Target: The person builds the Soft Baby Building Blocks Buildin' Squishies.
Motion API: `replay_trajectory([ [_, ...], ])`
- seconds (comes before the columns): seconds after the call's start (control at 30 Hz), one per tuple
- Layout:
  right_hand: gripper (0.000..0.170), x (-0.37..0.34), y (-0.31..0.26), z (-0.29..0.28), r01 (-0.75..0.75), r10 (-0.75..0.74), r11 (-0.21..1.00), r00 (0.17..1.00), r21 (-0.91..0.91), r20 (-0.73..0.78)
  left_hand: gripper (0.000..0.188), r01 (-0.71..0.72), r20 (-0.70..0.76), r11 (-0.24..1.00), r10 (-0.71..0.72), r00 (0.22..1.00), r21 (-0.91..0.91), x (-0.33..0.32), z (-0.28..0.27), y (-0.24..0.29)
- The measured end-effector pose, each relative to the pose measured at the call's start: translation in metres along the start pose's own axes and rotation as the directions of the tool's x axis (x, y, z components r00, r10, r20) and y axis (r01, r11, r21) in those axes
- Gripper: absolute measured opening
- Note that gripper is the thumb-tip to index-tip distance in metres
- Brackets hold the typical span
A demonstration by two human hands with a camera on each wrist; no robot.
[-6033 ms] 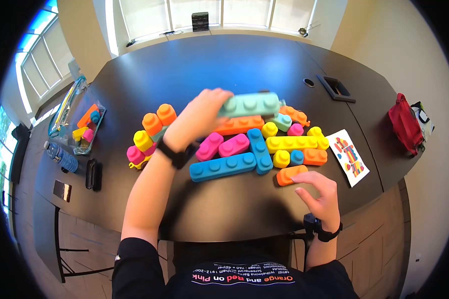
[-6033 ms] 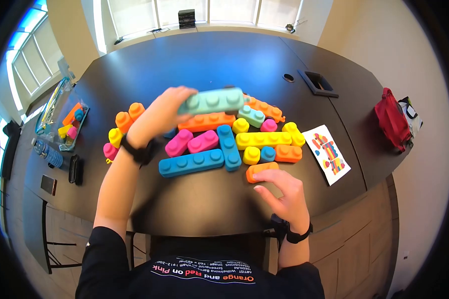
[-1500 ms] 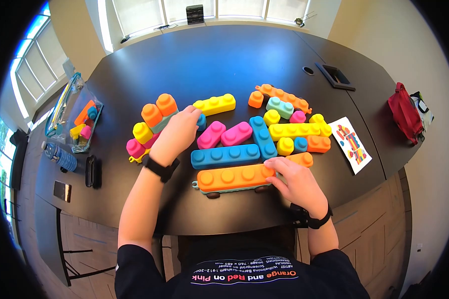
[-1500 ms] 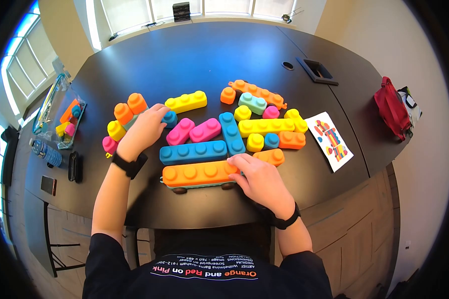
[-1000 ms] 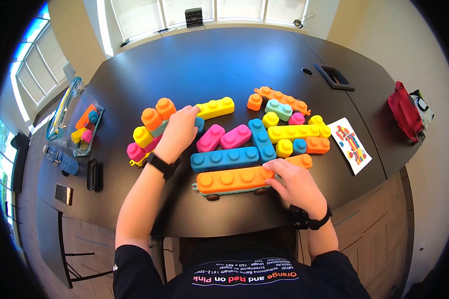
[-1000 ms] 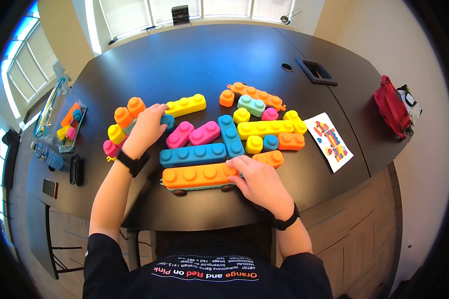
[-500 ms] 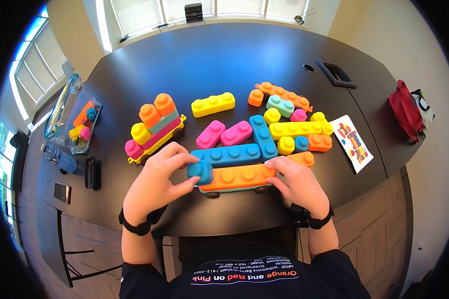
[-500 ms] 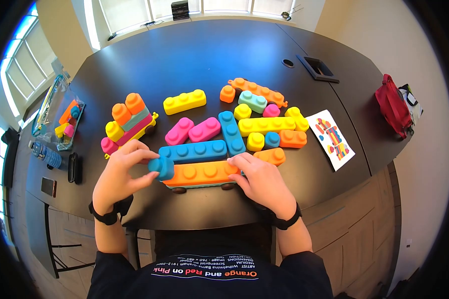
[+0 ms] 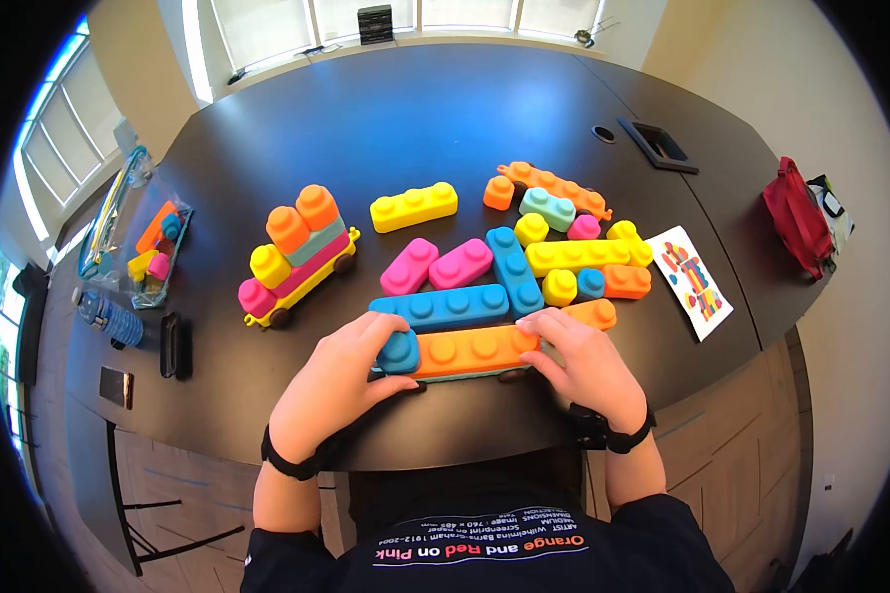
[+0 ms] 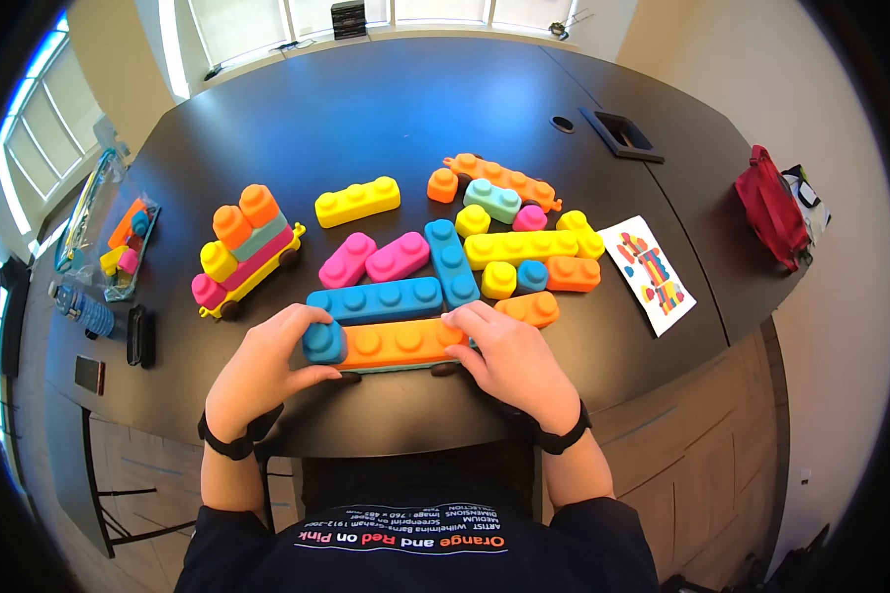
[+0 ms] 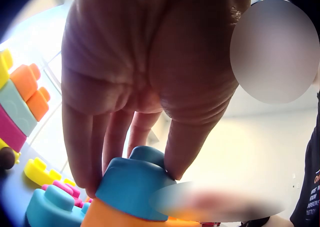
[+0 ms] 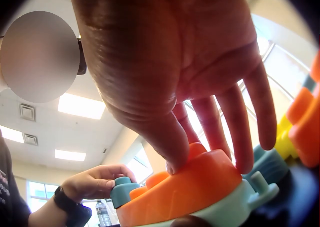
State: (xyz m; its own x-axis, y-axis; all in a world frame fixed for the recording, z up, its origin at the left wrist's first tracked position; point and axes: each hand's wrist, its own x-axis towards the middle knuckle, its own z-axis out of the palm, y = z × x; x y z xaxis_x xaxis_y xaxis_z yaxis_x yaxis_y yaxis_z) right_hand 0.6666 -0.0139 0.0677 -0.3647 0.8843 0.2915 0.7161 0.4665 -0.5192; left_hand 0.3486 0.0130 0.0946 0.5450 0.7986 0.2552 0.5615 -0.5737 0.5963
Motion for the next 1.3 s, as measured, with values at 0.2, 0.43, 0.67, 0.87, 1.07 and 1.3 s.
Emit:
replay_trajectory([
  [0.2, 0.026, 0.0, 0.0, 0.0, 0.014, -0.014, 1.0, 1.0, 0.02, -0.008, 0.053, -0.009, -0.008, 0.998, 0.01, 1.0, 0.064, 0.003, 0.012, -0.001],
  [0.43, 0.028, 0.0, 0.0, -0.001, -0.009, 0.009, 1.0, 1.0, 0.015, 0.018, 0.052, -0.025, 0.017, 0.998, 0.024, 1.0, 0.065, 0.006, 0.01, -0.004],
  [0.67, 0.026, 0.001, 0.002, 0.001, 0.015, -0.015, 1.0, 1.0, 0.022, -0.003, 0.052, -0.029, 0.015, 0.998, 0.029, 0.999, 0.052, 0.006, 0.009, -0.003],
  [0.87, 0.027, 0.001, 0.001, 0.001, 0.014, -0.014, 1.0, 1.0, 0.019, 0.003, 0.052, -0.071, 0.137, 0.997, 0.068, 0.988, 0.013, 0.023, -0.008, -0.012],
  [1.07, 0.027, 0.001, 0.003, 0.002, 0.021, -0.021, 0.999, 1.0, 0.037, 0.005, 0.057, -0.067, -0.088, 0.98, 0.084, 0.993, 0.19, 0.11, -0.009, -0.068],
  [1.3, 0.028, 0.001, 0.001, 0.002, 0.007, -0.007, 0.999, 1.0, 0.036, -0.002, 0.04, 0.118, 0.016, 0.881, -0.141, 0.99, 0.459, 0.171, 0.025, -0.136],
])
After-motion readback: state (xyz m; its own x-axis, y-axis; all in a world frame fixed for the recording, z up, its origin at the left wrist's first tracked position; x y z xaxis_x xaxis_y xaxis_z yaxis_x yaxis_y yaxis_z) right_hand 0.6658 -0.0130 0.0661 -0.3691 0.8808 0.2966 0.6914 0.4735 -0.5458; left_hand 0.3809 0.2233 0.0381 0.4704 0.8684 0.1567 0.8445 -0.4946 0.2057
